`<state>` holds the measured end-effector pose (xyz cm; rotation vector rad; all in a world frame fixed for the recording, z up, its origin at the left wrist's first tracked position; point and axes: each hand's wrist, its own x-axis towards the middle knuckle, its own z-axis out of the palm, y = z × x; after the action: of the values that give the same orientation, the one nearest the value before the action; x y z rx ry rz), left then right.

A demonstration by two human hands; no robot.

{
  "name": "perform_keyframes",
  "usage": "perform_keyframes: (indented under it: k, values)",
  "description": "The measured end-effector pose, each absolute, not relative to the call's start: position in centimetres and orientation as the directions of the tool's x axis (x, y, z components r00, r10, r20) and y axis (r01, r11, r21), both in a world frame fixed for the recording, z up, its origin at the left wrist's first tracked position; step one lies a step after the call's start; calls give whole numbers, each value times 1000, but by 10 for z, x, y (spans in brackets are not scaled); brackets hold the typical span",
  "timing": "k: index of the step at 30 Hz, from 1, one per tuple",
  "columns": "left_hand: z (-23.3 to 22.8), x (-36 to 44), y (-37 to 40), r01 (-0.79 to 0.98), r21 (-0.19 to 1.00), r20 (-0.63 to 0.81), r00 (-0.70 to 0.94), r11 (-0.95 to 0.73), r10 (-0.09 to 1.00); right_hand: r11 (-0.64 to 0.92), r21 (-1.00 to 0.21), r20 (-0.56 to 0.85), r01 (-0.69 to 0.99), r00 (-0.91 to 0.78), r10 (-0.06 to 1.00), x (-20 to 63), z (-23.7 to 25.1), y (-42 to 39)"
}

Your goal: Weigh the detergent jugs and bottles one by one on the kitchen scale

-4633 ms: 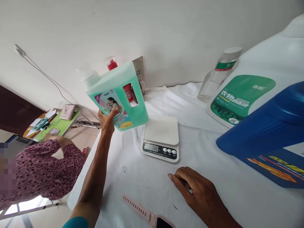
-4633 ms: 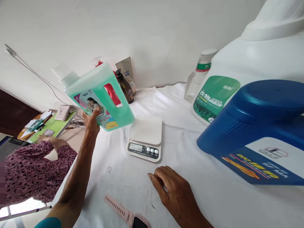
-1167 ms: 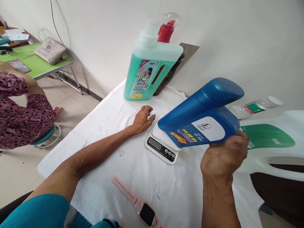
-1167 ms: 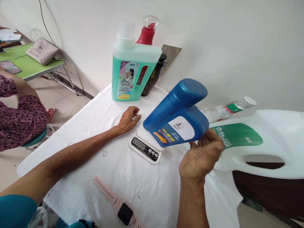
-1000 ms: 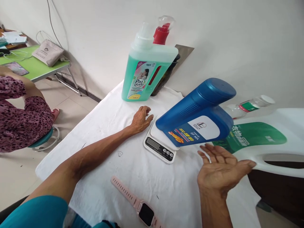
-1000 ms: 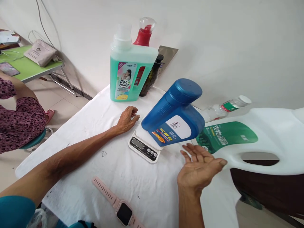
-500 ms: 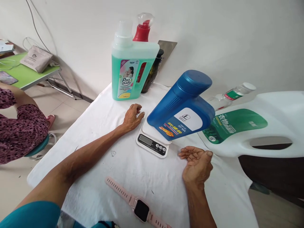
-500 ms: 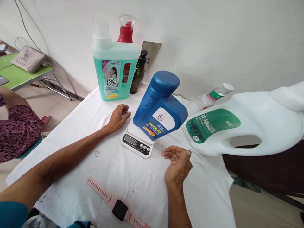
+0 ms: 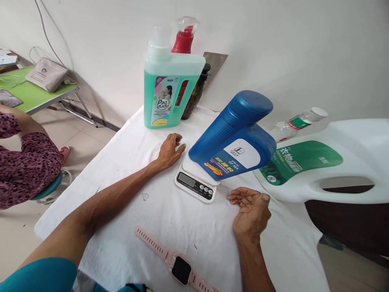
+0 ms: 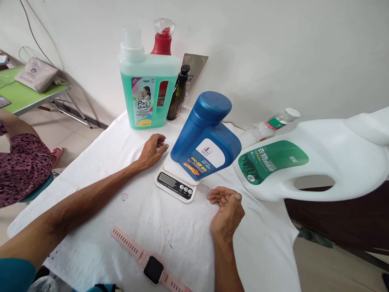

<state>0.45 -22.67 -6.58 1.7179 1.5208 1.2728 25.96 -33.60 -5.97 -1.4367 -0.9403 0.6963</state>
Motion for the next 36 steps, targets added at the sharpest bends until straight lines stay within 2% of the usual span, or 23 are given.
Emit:
perform_keyframes:
  k: [7, 14, 16, 20, 22, 24, 27, 31, 36]
  values:
    - [-65, 5, -227, 468, 853, 294, -69, -229, 953, 94, -974, 171, 204, 402, 900, 259, -48, -337]
    - [-63, 5, -229, 478, 855, 266, -68, -203, 962, 387, -912, 407, 135, 188, 894, 233, 26, -303]
    - [-63, 6, -229, 478, 855, 266, -67, -203, 962, 347, -922, 379, 173, 206, 902, 221, 40, -294]
    - [-63, 6, -229, 478, 856, 259, -66, -198, 964, 113, -901, 276, 419, 353, 894, 211, 49, -285]
    - [-64, 6, -229, 481, 856, 253, -71, -189, 965, 56, -892, 250, 449, 385, 889, 211, 48, -282]
    - [-64, 6, -229, 485, 854, 256, -71, -191, 964, 56, -925, 216, 376, 400, 891, 210, 48, -279]
    - [-65, 6, -229, 486, 851, 264, -69, -199, 962, 113, -978, 177, 174, 415, 893, 205, 49, -274]
    - [-65, 6, -229, 474, 857, 261, -63, -201, 963, 152, -988, 130, -11, 457, 880, 201, 55, -256]
    - [-64, 7, -228, 470, 858, 261, -55, -206, 964, 360, -927, 264, -102, 505, 822, 202, 60, -198]
